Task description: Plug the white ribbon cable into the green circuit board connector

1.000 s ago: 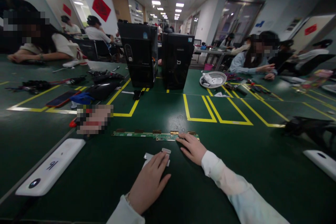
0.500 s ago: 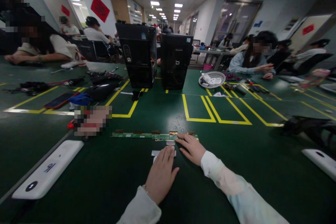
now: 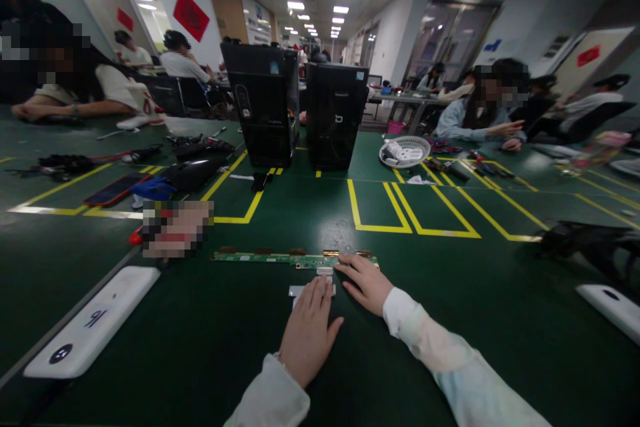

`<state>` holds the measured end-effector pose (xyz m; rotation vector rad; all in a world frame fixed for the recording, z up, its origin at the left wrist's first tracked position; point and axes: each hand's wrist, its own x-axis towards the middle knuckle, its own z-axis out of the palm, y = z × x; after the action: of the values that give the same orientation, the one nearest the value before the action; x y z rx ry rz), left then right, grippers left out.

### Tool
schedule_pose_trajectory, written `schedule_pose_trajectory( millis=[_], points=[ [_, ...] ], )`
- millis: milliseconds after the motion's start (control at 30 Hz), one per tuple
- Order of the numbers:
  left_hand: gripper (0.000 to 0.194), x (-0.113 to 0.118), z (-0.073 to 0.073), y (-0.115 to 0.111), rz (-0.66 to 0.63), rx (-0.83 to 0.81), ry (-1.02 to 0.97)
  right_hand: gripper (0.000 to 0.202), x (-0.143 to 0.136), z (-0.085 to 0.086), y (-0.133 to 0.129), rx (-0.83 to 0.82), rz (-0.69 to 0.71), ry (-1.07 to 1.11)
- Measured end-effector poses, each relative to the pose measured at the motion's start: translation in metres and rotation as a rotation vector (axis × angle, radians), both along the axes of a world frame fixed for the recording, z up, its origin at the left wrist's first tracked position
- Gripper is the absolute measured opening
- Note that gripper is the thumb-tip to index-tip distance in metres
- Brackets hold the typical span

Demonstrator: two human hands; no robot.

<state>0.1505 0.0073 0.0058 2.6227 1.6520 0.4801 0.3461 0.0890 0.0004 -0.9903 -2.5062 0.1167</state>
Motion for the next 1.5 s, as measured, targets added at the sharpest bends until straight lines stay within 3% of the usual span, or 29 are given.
schedule_pose_trajectory(
  millis=[233,500,767,1500],
  points=[
    [0.058,0.002,0.006,0.001,0.002,-0.045,0.032,0.041,-0.001,0.0,0.0,0.014,-0.001,0.016],
    [0.056,0.0,0.0,0.005,-0.035,-0.015,0.001,0.041,0.0,0.001,0.001,0.024,0.008,-0.005],
    [0.055,-0.001,0.01,0.011,-0.039,-0.069,0.026,0.041,0.001,0.0,0.0,0.017,0.013,-0.001],
    [0.061,0.026,0.003,0.008,0.149,0.008,0.045,0.043,0.001,0.001,-0.001,0.008,0.011,-0.011]
  ],
)
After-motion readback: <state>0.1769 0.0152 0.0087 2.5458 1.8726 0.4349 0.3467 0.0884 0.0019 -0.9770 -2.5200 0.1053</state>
